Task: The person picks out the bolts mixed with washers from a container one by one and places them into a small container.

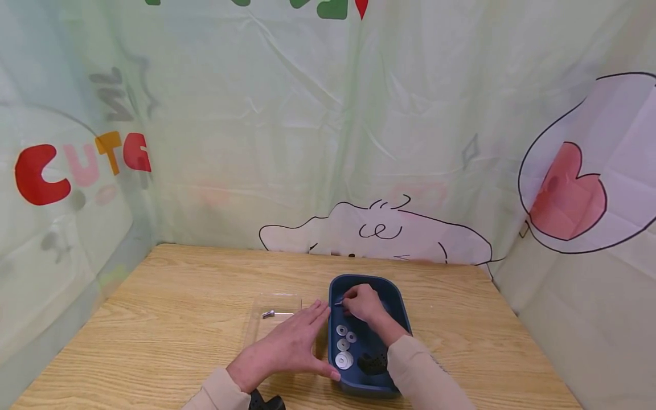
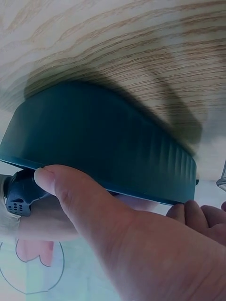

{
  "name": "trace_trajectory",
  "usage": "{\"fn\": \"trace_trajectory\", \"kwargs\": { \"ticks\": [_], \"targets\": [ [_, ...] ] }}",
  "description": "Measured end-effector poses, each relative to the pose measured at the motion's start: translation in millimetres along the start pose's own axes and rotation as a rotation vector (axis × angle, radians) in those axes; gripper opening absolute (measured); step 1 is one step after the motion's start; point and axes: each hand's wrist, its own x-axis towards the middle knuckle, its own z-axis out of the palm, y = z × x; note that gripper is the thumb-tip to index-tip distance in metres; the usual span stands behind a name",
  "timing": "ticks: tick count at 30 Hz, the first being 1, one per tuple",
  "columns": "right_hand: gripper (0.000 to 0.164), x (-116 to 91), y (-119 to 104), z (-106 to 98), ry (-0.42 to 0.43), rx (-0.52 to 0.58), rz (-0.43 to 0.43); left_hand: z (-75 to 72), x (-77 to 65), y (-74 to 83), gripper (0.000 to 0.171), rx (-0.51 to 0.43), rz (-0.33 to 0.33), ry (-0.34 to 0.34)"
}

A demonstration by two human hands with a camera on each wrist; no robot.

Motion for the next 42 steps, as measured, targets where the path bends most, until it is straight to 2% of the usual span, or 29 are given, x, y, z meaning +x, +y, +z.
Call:
{"fn": "trace_trajectory", "kwargs": {
  "ticks": [6, 16, 25, 32, 42],
  "targets": [
    [0.022, -2, -2, 6, -0.011, 0.024, 0.001, 0.8, 1.7, -1.1, 0.114, 0.024, -0.005, -0.016],
    [0.020, -8, -6, 13, -0.034, 0.107, -0.007, -0.5, 2.4, -0.1, 0.116, 0.069, 0.022, -0.012],
    [0.019, -10, -5, 13, -0.034, 0.163, 0.037, -1.3, 1.9, 2.6, 0.117, 0.089, 0.026, -0.006],
    [0.015, -12, -6, 8, -0.025, 0.200, 0.024, -1.5, 2.4, 3.2, 0.117, 0.082, 0.026, -0.010],
    [0.015, -17, -21, -6, -0.049, 0.262, -0.021, -0.2, 3.0, 0.7, 0.118, 0.028, 0.012, -0.015]
  ]
}}
